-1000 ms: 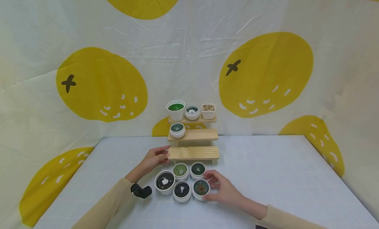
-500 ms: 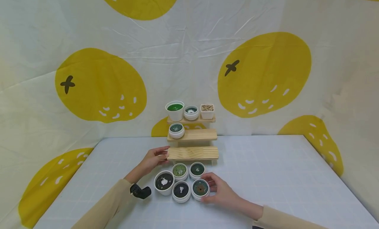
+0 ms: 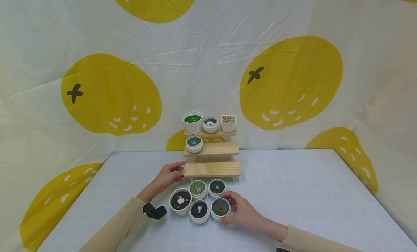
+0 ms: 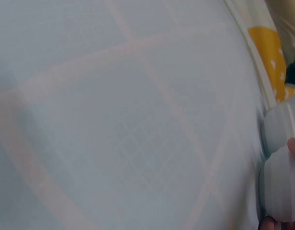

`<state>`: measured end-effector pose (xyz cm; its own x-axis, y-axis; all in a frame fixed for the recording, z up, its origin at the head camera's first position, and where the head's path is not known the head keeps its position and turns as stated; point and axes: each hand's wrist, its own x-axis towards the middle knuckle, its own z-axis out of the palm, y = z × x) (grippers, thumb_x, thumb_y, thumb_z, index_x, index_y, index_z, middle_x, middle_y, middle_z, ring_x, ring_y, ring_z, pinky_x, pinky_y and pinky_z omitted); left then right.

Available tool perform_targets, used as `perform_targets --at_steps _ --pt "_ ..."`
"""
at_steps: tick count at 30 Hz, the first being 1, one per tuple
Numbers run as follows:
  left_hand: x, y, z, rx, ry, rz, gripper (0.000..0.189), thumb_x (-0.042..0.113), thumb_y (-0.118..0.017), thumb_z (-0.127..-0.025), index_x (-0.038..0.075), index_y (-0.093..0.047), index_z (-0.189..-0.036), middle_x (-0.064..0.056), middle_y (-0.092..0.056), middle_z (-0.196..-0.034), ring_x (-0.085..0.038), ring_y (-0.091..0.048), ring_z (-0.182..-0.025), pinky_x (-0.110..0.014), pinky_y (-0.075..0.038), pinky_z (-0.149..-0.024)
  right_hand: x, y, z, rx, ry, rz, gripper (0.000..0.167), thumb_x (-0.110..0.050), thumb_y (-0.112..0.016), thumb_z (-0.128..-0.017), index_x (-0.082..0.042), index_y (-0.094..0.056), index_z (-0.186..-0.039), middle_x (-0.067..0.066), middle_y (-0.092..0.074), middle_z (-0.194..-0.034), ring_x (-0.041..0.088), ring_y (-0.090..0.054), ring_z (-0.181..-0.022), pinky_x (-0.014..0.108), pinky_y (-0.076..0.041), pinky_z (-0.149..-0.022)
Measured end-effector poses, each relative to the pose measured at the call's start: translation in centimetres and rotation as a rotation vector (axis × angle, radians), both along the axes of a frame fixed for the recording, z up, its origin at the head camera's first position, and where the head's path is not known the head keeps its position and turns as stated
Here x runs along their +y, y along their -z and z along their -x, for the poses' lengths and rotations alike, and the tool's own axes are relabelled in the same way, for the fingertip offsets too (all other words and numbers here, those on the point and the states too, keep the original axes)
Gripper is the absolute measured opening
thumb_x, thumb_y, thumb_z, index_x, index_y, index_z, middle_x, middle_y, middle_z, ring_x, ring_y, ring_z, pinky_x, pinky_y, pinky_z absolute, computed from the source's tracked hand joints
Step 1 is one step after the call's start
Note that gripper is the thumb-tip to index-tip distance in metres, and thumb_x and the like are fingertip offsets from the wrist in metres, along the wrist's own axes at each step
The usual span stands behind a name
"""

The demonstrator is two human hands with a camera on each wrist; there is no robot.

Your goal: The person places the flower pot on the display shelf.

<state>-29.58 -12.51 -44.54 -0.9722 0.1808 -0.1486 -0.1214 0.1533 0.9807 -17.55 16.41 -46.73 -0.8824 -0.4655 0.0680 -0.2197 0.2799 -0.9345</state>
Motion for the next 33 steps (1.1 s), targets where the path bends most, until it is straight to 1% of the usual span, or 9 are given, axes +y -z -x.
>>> perform_targets --at_steps 9,17,23,26,29,33 --pt "0.01 0.22 0.14 0.001 -0.007 -0.008 0.042 -0.002 -0.059 -0.091 -0.002 -0.055 -0.133 -0.02 -0.059 -0.115 -0.011 -0.063 -0.076 -0.03 -0.062 -0.074 0.0 -0.07 -0.06 -0.011 -0.008 -0.019 0.071 -0.015 -0.084 -0.072 0.0 -0.047 -0.131 0.016 -0.055 -0.123 0.001 -0.055 -0.102 0.015 -0.052 -0.09" --pt "-0.01 0.02 0.13 -0.001 -0.009 -0.009 0.042 -0.002 -0.059 -0.091 -0.001 -0.055 -0.133 -0.019 -0.06 -0.114 -0.01 -0.063 -0.075 -0.031 -0.062 -0.075 -0.04 -0.15 -0.16 0.027 -0.016 -0.016 0.07 -0.016 -0.083 -0.072 0.0 -0.047 -0.131 0.015 -0.056 -0.121 0.001 -0.054 -0.102 0.018 -0.053 -0.089" --pt "-0.16 -0.04 0.14 -0.002 0.006 -0.01 0.043 -0.003 -0.059 -0.091 -0.002 -0.054 -0.133 -0.02 -0.059 -0.114 -0.011 -0.064 -0.075 -0.031 -0.062 -0.075 -0.09 0.02 -0.18 0.049 -0.009 -0.025 0.071 -0.017 -0.084 -0.072 0.0 -0.048 -0.13 0.014 -0.057 -0.119 0.0 -0.054 -0.101 0.019 -0.054 -0.087" --pt "-0.24 0.04 0.14 0.005 0.019 -0.007 0.043 -0.003 -0.059 -0.091 -0.004 -0.053 -0.133 -0.021 -0.059 -0.114 -0.011 -0.064 -0.076 -0.03 -0.062 -0.074 -0.04 0.1 -0.22 0.049 -0.003 -0.036 0.071 -0.018 -0.084 -0.071 0.0 -0.049 -0.13 0.014 -0.057 -0.119 0.001 -0.055 -0.101 0.019 -0.054 -0.087" --pt "-0.22 0.06 0.15 0.001 0.022 -0.001 0.043 -0.002 -0.059 -0.091 -0.003 -0.053 -0.133 -0.021 -0.059 -0.115 -0.011 -0.064 -0.076 -0.029 -0.062 -0.074 0.06 0.08 -0.23 0.05 0.005 -0.045 0.071 -0.018 -0.085 -0.07 -0.001 -0.049 -0.13 0.013 -0.057 -0.12 0.002 -0.055 -0.1 0.019 -0.054 -0.087" --pt "-0.15 0.09 0.22 -0.004 0.018 0.013 0.043 -0.002 -0.059 -0.091 -0.002 -0.054 -0.134 -0.021 -0.059 -0.116 -0.011 -0.063 -0.077 -0.029 -0.062 -0.075 0.18 -0.33 -0.14 0.097 0.022 -0.042 0.069 -0.018 -0.085 -0.069 -0.001 -0.051 -0.127 0.012 -0.058 -0.119 0.003 -0.056 -0.098 0.02 -0.055 -0.086"
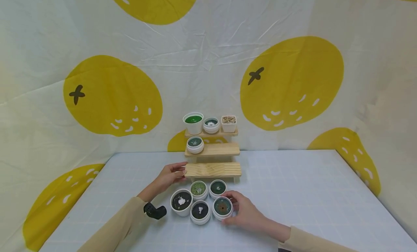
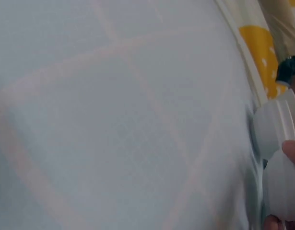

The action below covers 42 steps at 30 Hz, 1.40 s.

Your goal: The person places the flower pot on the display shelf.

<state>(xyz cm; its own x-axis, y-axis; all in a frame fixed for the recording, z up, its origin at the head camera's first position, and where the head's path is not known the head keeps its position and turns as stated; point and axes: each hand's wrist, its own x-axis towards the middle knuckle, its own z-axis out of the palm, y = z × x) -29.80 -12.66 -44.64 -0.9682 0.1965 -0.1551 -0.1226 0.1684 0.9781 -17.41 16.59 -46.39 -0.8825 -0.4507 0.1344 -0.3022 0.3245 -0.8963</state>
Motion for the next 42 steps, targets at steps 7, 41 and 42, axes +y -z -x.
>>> perform_targets --at_steps 7,41,42 --pt "0.0 0.0 -0.1 -0.001 -0.005 -0.005 0.043 -0.003 -0.059 -0.091 -0.003 -0.054 -0.133 -0.022 -0.059 -0.116 -0.011 -0.063 -0.075 -0.028 -0.062 -0.073 0.4 -1.4 0.5 0.043 0.046 -0.003 0.069 -0.018 -0.085 -0.069 0.001 -0.051 -0.126 0.014 -0.058 -0.118 0.007 -0.056 -0.099 0.023 -0.057 -0.085" --pt "0.0 0.2 -0.1 0.012 0.004 -0.014 0.043 -0.002 -0.058 -0.091 -0.003 -0.053 -0.134 -0.02 -0.059 -0.114 -0.01 -0.063 -0.077 -0.026 -0.062 -0.071 0.9 -7.4 6.4 0.12 0.239 -0.06 0.066 -0.015 -0.082 -0.075 -0.002 -0.05 -0.131 0.017 -0.057 -0.127 0.031 -0.056 -0.113 0.041 -0.054 -0.097" --pt "0.0 0.2 -0.1 0.014 0.002 -0.014 0.043 -0.002 -0.058 -0.091 -0.003 -0.053 -0.134 -0.019 -0.059 -0.113 -0.01 -0.063 -0.076 -0.026 -0.062 -0.071 0.8 -7.4 6.6 0.137 0.239 -0.063 0.066 -0.014 -0.082 -0.074 -0.003 -0.05 -0.131 0.017 -0.057 -0.127 0.031 -0.056 -0.113 0.042 -0.054 -0.097"
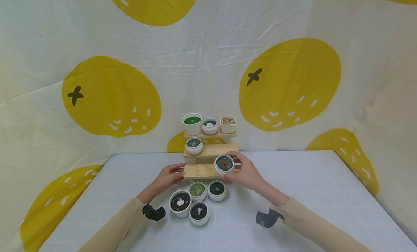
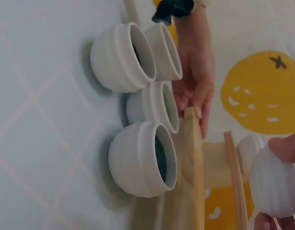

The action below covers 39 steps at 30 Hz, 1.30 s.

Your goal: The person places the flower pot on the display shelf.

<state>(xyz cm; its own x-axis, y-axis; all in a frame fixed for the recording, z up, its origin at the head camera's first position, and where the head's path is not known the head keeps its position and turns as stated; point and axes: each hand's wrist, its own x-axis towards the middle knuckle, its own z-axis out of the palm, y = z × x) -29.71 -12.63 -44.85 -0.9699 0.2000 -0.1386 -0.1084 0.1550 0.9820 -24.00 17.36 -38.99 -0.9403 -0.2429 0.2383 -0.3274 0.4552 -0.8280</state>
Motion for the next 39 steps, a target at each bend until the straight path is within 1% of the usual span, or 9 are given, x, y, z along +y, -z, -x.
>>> perform_targets --at_steps 4,9,13,20,26,33,39 --pt "-0.1 -0.1 -0.1 0.005 -0.003 0.004 0.044 -0.003 -0.058 -0.091 -0.003 -0.052 -0.134 -0.019 -0.059 -0.113 -0.01 -0.063 -0.076 -0.025 -0.062 -0.071 -0.4 -0.2 0.8 0.062 0.012 -0.02 0.067 -0.009 -0.083 -0.071 -0.004 -0.051 -0.13 0.014 -0.058 -0.124 0.029 -0.055 -0.113 0.044 -0.053 -0.098" --pt "-0.1 -0.3 -0.4 0.012 0.003 -0.001 0.044 -0.003 -0.057 -0.091 -0.005 -0.051 -0.135 -0.02 -0.059 -0.112 -0.01 -0.063 -0.075 -0.025 -0.061 -0.071 -0.7 -0.5 1.7 0.099 0.024 -0.017 0.067 -0.007 -0.083 -0.071 -0.004 -0.051 -0.13 0.014 -0.059 -0.123 0.029 -0.055 -0.112 0.05 -0.051 -0.099" --pt "-0.1 -0.4 -0.5 0.014 0.003 -0.001 0.043 -0.003 -0.058 -0.091 -0.005 -0.051 -0.134 -0.021 -0.059 -0.112 -0.01 -0.063 -0.075 -0.025 -0.062 -0.071 -0.9 -0.5 2.4 0.095 0.038 -0.007 0.066 -0.008 -0.083 -0.072 -0.003 -0.052 -0.13 0.016 -0.058 -0.123 0.032 -0.055 -0.111 0.052 -0.051 -0.099" --pt "0.0 -0.3 -0.4 0.009 -0.004 0.003 0.043 -0.003 -0.058 -0.092 -0.005 -0.052 -0.134 -0.021 -0.059 -0.112 -0.01 -0.063 -0.076 -0.026 -0.062 -0.071 -1.2 -0.5 3.6 0.058 0.071 -0.015 0.068 -0.011 -0.083 -0.072 -0.005 -0.05 -0.132 0.016 -0.057 -0.127 0.031 -0.055 -0.115 0.047 -0.051 -0.101" --pt "0.0 -0.2 -0.4 0.013 0.005 -0.002 0.043 -0.003 -0.057 -0.092 -0.006 -0.051 -0.135 -0.021 -0.058 -0.113 -0.01 -0.063 -0.075 -0.025 -0.062 -0.071 -1.7 -0.9 4.2 0.045 0.068 0.007 0.069 -0.009 -0.082 -0.072 -0.003 -0.049 -0.133 0.018 -0.056 -0.127 0.032 -0.055 -0.115 0.047 -0.051 -0.1" --pt "0.1 -0.2 -0.2 -0.002 -0.008 0.009 0.043 -0.002 -0.058 -0.091 -0.002 -0.053 -0.134 -0.02 -0.059 -0.113 -0.01 -0.063 -0.075 -0.027 -0.062 -0.072 -2.0 -0.7 5.2 0.046 0.081 0.027 0.069 -0.007 -0.082 -0.072 -0.004 -0.05 -0.134 0.018 -0.057 -0.128 0.032 -0.058 -0.112 0.046 -0.053 -0.098" --pt "0.1 -0.2 -0.2 -0.001 -0.009 0.005 0.043 -0.002 -0.058 -0.091 -0.002 -0.053 -0.134 -0.02 -0.059 -0.113 -0.01 -0.063 -0.076 -0.027 -0.062 -0.072 -2.5 -0.5 5.7 0.034 0.087 0.045 0.068 -0.008 -0.081 -0.074 -0.003 -0.05 -0.133 0.019 -0.056 -0.128 0.033 -0.058 -0.111 0.047 -0.053 -0.097"
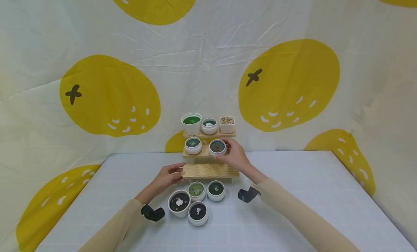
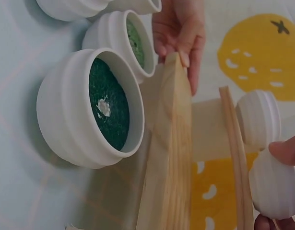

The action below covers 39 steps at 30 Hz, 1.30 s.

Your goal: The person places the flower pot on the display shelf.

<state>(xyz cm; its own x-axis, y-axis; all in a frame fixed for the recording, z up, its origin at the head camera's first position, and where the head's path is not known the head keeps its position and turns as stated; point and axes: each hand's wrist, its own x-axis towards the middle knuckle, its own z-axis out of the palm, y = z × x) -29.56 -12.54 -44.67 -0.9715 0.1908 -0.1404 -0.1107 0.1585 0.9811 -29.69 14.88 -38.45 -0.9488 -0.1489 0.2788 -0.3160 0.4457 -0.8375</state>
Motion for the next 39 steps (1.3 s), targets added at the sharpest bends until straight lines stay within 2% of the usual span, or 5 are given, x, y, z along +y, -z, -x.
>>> perform_targets --at_steps 6,18,26,32,39 --pt "0.0 0.1 0.0 0.001 0.005 -0.009 0.043 -0.003 -0.058 -0.092 -0.003 -0.052 -0.135 -0.02 -0.059 -0.113 -0.01 -0.063 -0.075 -0.026 -0.062 -0.071 -0.4 0.0 0.2 -0.014 0.007 0.016 0.067 -0.007 -0.08 -0.074 -0.003 -0.049 -0.133 0.019 -0.058 -0.125 0.03 -0.059 -0.106 0.043 -0.055 -0.094" --pt "-0.2 0.3 0.0 0.013 0.014 -0.011 0.043 -0.002 -0.057 -0.092 -0.004 -0.052 -0.134 -0.02 -0.06 -0.112 -0.01 -0.064 -0.075 -0.027 -0.062 -0.072 -1.2 0.3 0.9 -0.04 0.036 0.051 0.067 -0.01 -0.079 -0.077 0.001 -0.047 -0.135 0.022 -0.056 -0.126 0.033 -0.06 -0.111 0.043 -0.053 -0.098" --pt "-0.2 0.2 0.0 0.007 0.006 -0.018 0.043 -0.002 -0.059 -0.091 -0.003 -0.053 -0.134 -0.02 -0.059 -0.111 -0.01 -0.063 -0.073 -0.028 -0.062 -0.073 -1.5 0.3 1.3 0.026 0.031 0.086 0.063 -0.006 -0.08 -0.074 0.002 -0.053 -0.131 0.023 -0.054 -0.125 0.035 -0.062 -0.105 0.045 -0.055 -0.094" --pt "-0.2 -0.1 -0.1 0.007 0.011 -0.009 0.043 -0.001 -0.059 -0.092 -0.003 -0.053 -0.134 -0.021 -0.059 -0.112 -0.01 -0.063 -0.074 -0.03 -0.062 -0.075 -1.8 0.3 1.3 0.013 0.056 0.091 0.065 -0.008 -0.08 -0.075 0.0 -0.052 -0.133 0.022 -0.049 -0.126 0.034 -0.059 -0.107 0.044 -0.054 -0.097" --pt "-0.1 0.0 -0.1 0.009 0.013 0.0 0.043 -0.002 -0.058 -0.092 -0.003 -0.053 -0.134 -0.021 -0.059 -0.113 -0.01 -0.063 -0.073 -0.033 -0.062 -0.077 -1.9 0.3 1.2 -0.012 0.066 0.117 0.066 -0.009 -0.08 -0.075 -0.001 -0.051 -0.134 0.021 -0.056 -0.125 0.035 -0.061 -0.109 0.045 -0.054 -0.097"
